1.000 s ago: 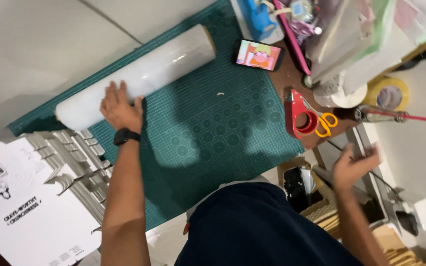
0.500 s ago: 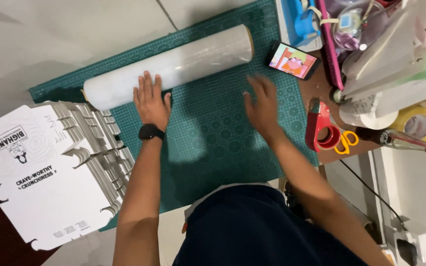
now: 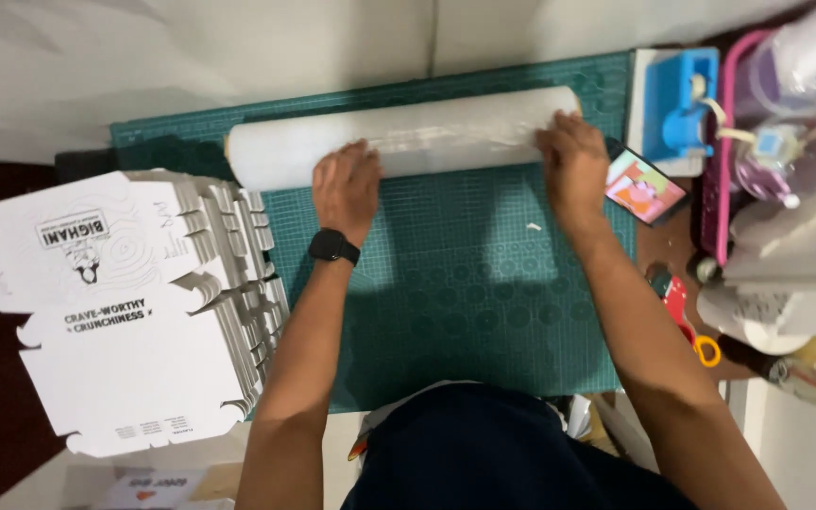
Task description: Wrapping a stack of flat-folded cardboard boxes in clear plastic stretch film.
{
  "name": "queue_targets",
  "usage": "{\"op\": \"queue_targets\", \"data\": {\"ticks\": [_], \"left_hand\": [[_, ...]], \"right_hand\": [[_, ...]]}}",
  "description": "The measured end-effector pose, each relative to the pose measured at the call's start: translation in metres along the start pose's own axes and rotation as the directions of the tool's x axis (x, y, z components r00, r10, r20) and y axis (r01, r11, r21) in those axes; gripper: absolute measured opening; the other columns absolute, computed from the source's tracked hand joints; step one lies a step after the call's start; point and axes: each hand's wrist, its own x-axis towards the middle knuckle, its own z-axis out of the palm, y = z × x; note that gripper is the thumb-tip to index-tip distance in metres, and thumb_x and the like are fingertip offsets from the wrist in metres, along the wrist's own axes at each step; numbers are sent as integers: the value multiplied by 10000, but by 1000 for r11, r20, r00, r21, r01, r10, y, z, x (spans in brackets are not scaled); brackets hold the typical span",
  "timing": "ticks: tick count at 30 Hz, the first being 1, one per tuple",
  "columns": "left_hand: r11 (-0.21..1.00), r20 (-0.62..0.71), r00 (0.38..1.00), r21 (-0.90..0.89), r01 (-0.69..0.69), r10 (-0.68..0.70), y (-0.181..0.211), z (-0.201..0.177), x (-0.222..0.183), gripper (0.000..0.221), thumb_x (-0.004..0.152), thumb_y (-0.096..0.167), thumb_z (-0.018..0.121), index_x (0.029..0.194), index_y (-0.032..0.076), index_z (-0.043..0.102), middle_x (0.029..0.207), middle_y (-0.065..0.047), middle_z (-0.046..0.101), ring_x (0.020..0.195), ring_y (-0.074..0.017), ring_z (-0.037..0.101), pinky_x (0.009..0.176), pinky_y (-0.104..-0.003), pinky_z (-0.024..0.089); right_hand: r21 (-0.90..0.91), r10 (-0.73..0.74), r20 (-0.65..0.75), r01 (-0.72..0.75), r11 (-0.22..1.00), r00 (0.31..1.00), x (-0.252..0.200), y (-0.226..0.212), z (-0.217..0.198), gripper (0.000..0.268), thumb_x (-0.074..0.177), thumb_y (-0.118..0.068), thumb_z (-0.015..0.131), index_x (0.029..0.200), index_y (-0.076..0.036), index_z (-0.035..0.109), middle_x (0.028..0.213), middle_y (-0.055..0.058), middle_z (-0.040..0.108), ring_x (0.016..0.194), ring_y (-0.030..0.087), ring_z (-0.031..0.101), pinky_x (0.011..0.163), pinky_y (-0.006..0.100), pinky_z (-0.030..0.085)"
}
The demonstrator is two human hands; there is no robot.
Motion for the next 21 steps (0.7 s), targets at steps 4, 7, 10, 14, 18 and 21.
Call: {"op": "queue_targets", "data": {"ticks": [4, 7, 10, 14, 18, 21], "left_hand": [[999, 8, 1000, 39, 10, -10, -5, 9, -7, 142, 927, 327, 800, 977, 200, 758, 1097, 48, 689, 1063, -171, 673, 968, -395, 481], [995, 41, 995, -13, 96, -95, -6, -13, 11, 277, 999, 360, 703, 1199, 169, 728, 1099, 16, 677, 1042, -195, 665, 989, -386, 463], [991, 7, 992, 24, 130, -130, -9, -26, 22, 250, 922, 333, 801, 1128, 194, 770, 1125, 28, 665, 1035, -198, 654, 965, -377, 466], [996, -5, 996, -27, 87, -87, -14, -16, 20, 207, 877, 343, 835, 1035, 219, 786, 1032, 77, 661, 962, -157, 646, 911, -364, 457], [996, -41, 995, -16, 89, -90, -10, -21, 26, 79, 874, 253, 831, 867, 223, 758, 949, 100, 641, 906, -133, 626, 902, -347, 432], [995, -45, 994, 6, 105, -104, -6, -22, 33, 95, 936, 241, 772, 864, 197, 728, 917, 72, 653, 861, -142, 628, 878, -343, 422]], "right_hand": [[22, -19, 15, 19, 1000, 1000, 3, 1, -4, 78, 959, -142, 834, 929, -140, 762, 1141, 136, 772, 1123, 356, 695, 966, 427, 541], [59, -57, 70, 53, 997, 996, 3, -8, -17, 130, 962, -38, 801, 946, -76, 678, 1291, 223, 718, 1219, 436, 643, 1013, 508, 517], [88, -104, 137, 93, 992, 985, -1, -11, -31, 125, 1033, -38, 714, 961, -50, 612, 1434, 232, 643, 1341, 449, 561, 1087, 515, 472], [99, -118, 185, 101, 990, 976, -1, -11, -37, 149, 1011, -43, 739, 959, -10, 604, 1498, 256, 586, 1393, 459, 508, 1100, 548, 467], [92, -122, 191, 106, 990, 974, 1, -12, -36, 182, 1027, -103, 748, 946, -21, 608, 1523, 247, 575, 1407, 455, 500, 1085, 537, 486], [100, -120, 187, 102, 990, 975, 4, -15, -38, 157, 1039, -100, 733, 954, -28, 623, 1530, 246, 571, 1413, 457, 493, 1082, 545, 488]]}}
